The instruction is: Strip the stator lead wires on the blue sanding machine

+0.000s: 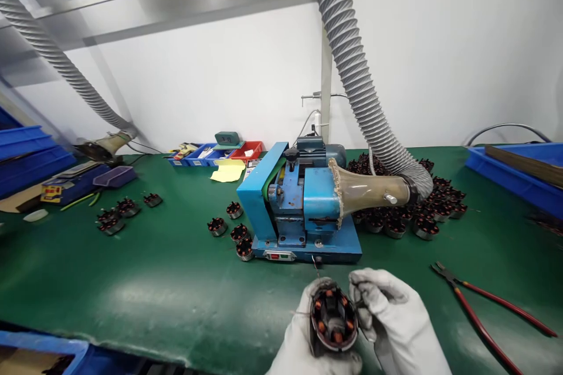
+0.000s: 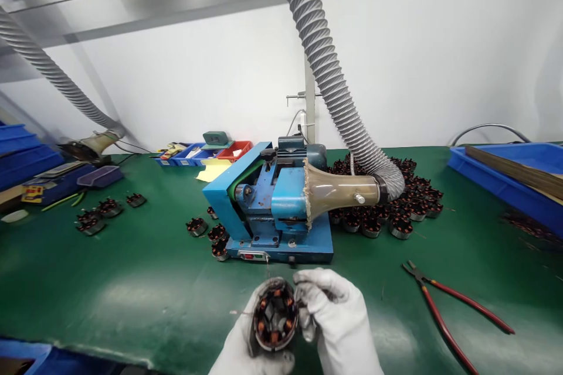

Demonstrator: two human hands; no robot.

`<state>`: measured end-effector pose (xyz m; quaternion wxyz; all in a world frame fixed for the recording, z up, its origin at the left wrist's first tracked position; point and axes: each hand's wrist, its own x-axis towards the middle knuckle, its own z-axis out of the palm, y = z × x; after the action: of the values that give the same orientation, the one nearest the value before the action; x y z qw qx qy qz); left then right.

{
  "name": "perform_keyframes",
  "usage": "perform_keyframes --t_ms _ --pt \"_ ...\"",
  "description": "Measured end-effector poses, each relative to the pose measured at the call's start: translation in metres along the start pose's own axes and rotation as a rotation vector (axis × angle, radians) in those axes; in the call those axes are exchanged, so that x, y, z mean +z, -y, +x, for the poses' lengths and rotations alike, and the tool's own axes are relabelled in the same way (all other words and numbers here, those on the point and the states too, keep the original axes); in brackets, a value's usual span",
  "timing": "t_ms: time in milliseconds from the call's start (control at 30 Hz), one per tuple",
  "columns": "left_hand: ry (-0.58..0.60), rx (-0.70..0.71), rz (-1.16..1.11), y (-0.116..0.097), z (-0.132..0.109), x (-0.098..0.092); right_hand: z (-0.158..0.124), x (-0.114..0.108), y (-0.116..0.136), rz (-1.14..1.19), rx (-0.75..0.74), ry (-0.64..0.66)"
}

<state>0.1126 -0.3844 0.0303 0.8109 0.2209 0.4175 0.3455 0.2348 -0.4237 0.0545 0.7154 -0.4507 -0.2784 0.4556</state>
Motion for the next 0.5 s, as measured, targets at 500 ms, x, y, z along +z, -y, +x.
perform_keyframes --t_ms 500 --pt "0.007 0.473 0.470 0.008 -0.019 -0.002 0.015 0.009 0.002 0.220 0.224 0.092"
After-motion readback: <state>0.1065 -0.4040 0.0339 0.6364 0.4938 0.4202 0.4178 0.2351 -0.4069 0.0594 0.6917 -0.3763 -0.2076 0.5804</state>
